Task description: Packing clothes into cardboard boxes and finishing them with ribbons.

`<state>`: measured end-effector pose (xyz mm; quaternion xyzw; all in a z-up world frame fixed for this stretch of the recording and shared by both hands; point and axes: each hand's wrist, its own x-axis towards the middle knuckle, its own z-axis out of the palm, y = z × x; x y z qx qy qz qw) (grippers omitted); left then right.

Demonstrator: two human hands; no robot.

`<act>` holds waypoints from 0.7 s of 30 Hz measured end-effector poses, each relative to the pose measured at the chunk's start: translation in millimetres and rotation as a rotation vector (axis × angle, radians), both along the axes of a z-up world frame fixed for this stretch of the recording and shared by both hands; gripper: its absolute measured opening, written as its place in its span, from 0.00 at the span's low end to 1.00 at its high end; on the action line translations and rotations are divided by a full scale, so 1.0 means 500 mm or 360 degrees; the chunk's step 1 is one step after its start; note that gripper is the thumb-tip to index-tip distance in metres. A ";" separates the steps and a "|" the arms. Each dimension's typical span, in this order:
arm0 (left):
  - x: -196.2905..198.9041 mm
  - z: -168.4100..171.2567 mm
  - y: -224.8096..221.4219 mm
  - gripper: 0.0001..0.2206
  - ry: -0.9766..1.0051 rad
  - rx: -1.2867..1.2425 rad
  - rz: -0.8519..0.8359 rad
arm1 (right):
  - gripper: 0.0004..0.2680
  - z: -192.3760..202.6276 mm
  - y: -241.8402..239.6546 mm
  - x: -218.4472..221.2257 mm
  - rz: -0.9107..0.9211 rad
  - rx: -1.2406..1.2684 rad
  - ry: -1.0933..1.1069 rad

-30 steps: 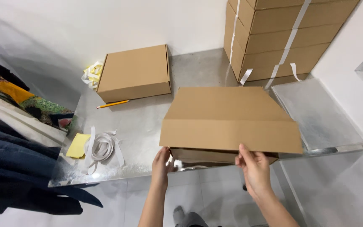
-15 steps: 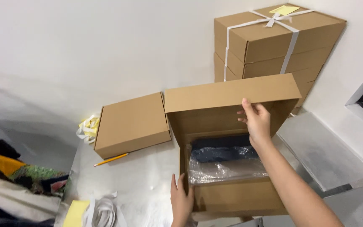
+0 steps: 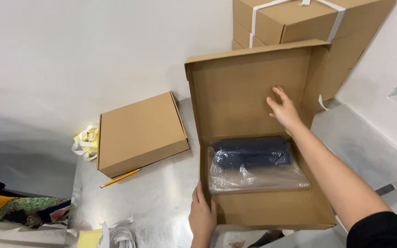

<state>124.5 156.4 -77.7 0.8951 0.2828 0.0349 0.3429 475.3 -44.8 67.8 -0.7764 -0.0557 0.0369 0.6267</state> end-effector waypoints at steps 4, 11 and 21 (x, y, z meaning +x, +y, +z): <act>0.009 -0.021 0.017 0.32 -0.0016 0.0119 -0.0074 | 0.20 -0.086 -0.064 -0.080 -0.0034 -0.0087 0.0146; 0.008 -0.077 0.017 0.25 -0.0248 0.0680 -0.0218 | 0.28 -0.331 -0.231 -0.217 -0.0078 -0.1026 0.0381; 0.109 -0.201 0.042 0.37 -0.0343 0.1651 -0.0764 | 0.53 -0.412 -0.267 -0.275 0.0529 -0.1456 0.0214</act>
